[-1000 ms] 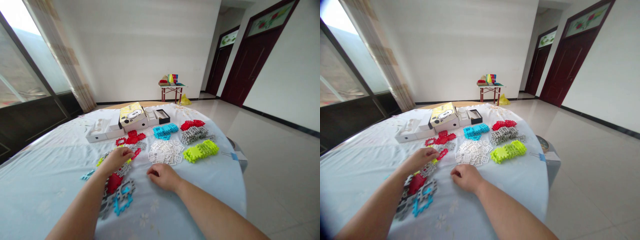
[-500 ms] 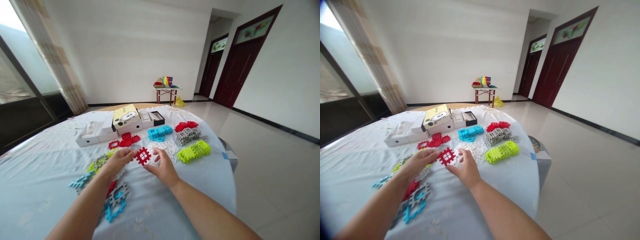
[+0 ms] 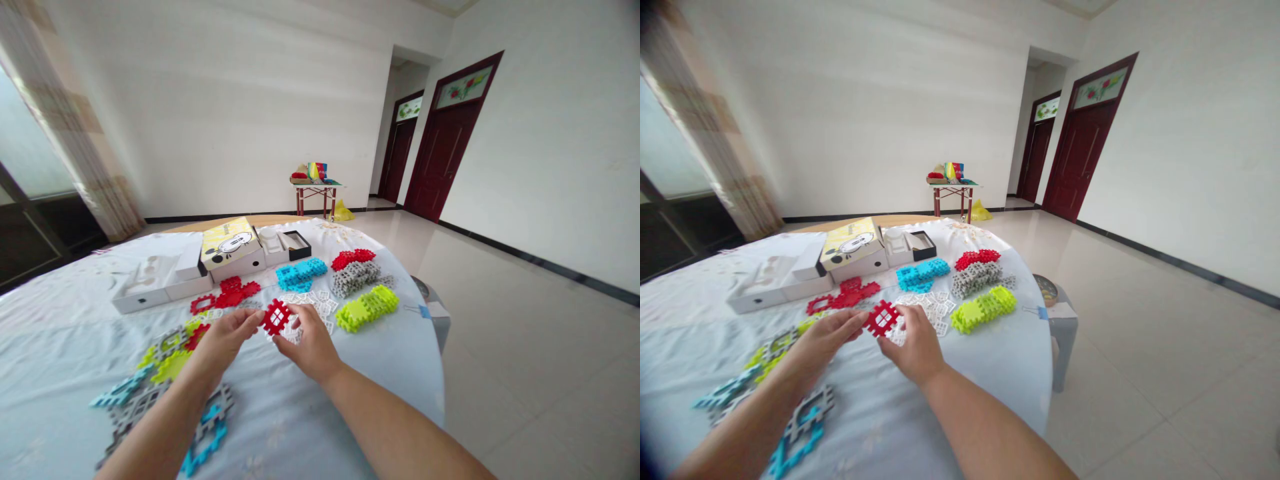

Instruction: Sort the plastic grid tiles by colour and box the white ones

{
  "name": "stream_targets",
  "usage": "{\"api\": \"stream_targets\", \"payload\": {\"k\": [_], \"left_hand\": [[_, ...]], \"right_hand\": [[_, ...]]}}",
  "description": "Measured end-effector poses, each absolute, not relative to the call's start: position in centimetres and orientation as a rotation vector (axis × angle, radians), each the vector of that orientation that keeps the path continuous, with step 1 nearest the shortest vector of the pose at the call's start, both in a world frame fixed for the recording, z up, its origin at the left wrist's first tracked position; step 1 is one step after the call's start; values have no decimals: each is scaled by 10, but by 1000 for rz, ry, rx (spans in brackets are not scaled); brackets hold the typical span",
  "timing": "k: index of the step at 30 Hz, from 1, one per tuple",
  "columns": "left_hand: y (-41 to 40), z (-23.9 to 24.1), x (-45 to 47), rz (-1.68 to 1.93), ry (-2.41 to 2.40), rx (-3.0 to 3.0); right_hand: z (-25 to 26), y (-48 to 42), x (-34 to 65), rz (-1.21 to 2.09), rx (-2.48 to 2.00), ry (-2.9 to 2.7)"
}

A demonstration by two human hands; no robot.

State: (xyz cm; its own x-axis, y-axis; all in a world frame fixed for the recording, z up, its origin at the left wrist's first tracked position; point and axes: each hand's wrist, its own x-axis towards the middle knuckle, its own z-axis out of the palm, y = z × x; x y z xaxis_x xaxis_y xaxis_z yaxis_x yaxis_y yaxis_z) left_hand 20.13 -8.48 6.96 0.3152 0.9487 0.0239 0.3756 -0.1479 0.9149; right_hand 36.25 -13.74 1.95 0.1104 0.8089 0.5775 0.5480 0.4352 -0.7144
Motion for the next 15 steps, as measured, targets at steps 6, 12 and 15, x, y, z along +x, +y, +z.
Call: {"api": "stream_targets", "payload": {"k": [6,12,15], "left_hand": [[-97,73,214,897,1209,1748],[-131,62,240,510,1010,2080],[-149,59,248,297,825,2258]], "right_hand": [[39,-133,389,137,-1259,-1455],[69,-97,472,2,-1524,-1402],[76,-70,528,-51,-1762,-1325]]}}
